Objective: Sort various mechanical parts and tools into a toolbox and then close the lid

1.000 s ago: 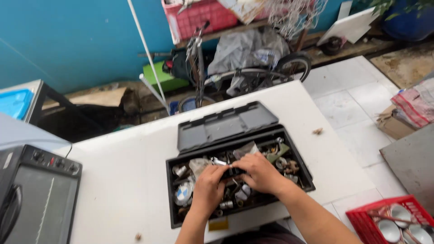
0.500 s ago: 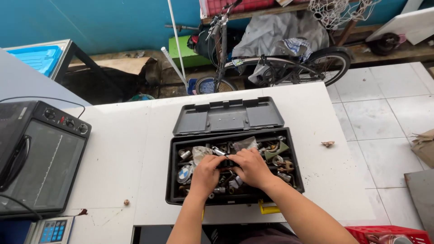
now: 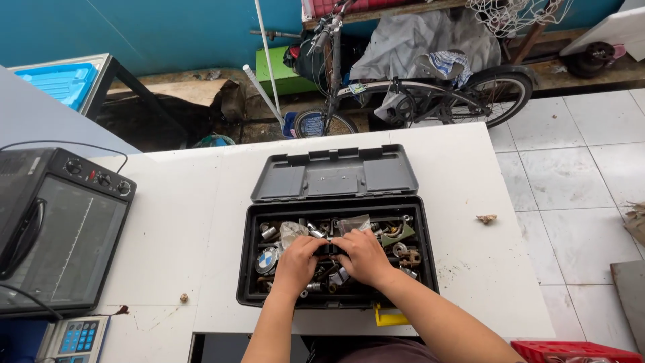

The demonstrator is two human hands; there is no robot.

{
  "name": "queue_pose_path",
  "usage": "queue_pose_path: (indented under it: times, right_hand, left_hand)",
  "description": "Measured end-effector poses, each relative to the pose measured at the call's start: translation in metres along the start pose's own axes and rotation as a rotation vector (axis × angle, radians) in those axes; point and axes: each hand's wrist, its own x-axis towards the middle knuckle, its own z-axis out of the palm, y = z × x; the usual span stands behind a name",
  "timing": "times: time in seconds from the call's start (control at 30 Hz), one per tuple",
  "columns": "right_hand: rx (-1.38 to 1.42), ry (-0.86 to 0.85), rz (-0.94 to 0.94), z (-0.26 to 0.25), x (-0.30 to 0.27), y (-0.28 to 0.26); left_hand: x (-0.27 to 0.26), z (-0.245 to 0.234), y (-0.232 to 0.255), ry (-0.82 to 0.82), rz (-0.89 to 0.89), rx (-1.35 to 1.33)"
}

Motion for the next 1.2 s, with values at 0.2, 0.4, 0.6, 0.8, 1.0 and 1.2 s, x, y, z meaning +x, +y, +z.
queue_pose_path:
  times: [0.2, 0.4, 0.6, 0.8, 1.0, 1.2]
  right_hand:
    - [0.025, 0.112, 0.018, -0.043, 0.000, -0.003]
    - [0.052, 0.441, 0.561, -0.094, -0.094, 0.002]
    - [0.629, 0.283, 1.138, -0.104, -0.098, -0.034]
    - [0.550, 0.284, 1.115, -0.095, -0.099, -0.027]
    - [0.547, 0.348, 0.999, -0.075, -0.090, -0.028]
    - [0.598, 0.406, 0.952, -0.074, -0.055, -0.037]
  left_hand:
    - [-0.008, -0.023, 0.016, 0.174, 0.017, -0.110]
    - [-0.088, -0.035, -0.009, 0.731, -0.372, 0.105]
    - [-0.098, -0.033, -0.016, 0.544, -0.902, -0.378]
    - [-0.108, -0.015, -0.051, 0.565, -0.754, -0.417]
    - [-0.088, -0.019, -0.095, 0.610, -0.597, -0.374]
    - [-0.062, -0.036, -0.113, 0.629, -0.548, -0.481]
